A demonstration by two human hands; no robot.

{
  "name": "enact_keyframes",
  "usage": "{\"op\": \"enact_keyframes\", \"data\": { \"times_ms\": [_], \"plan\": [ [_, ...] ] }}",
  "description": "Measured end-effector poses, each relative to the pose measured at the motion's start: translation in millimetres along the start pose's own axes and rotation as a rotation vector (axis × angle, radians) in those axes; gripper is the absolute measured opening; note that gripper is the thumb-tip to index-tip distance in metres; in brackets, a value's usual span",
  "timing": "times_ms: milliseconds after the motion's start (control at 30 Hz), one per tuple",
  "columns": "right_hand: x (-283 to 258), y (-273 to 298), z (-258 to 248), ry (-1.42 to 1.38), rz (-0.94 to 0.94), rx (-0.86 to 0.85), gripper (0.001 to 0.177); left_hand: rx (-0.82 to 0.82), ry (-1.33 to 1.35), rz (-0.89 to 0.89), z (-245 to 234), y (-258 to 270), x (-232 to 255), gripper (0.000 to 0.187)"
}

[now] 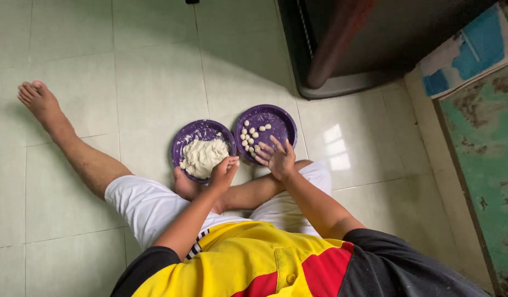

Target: The person rolls small pieces of dough into balls using their palms and places them on a plate.

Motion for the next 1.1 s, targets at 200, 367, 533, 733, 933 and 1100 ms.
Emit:
{"op": "enact_keyframes", "data": {
  "times_ms": [200,367,533,733,933,1100],
  "plan": [
    [9.2,26.4,-0.2,0.166,0.209,0.003,0.081,-0.015,0.001,0.002,-24.4,9.9,-3.9,0.035],
    [-0.4,42.5,10.5,0.276,0.23,0.013,0.075,-0.006,-0.031,-0.009,-35.7,4.0,1.1,0.042],
    [-17.1,45.4,26.8,0.357,0.218,0.015,0.077,0.03,0.035,0.007,-43.2,5.8,-4.7,0.044],
    [-11.8,42.9,30.1,0.422,0.224,0.015,0.078,0.119,0.058,-0.012,-65.3,11.0,-11.1,0.045],
    [4.8,41.2,44.6,0.431,0.265,-0.019,0.083,0.157,0.088,-0.009,-66.1,0.1,-26.5,0.045],
    [14.5,38.5,51.6,0.444,0.277,-0.042,0.084,0.172,0.08,-0.011,-68.8,5.4,-21.6,0.045]
  ]
}}
Point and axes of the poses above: each hand's wrist, its own y-axis away from the middle knuckle, its own z-axis out of the palm, x = y × z, the point moved 4 cm from there along -y, towards the middle knuckle, and after that the axes turned 11 degrees about -y, right-handed, at the moved point
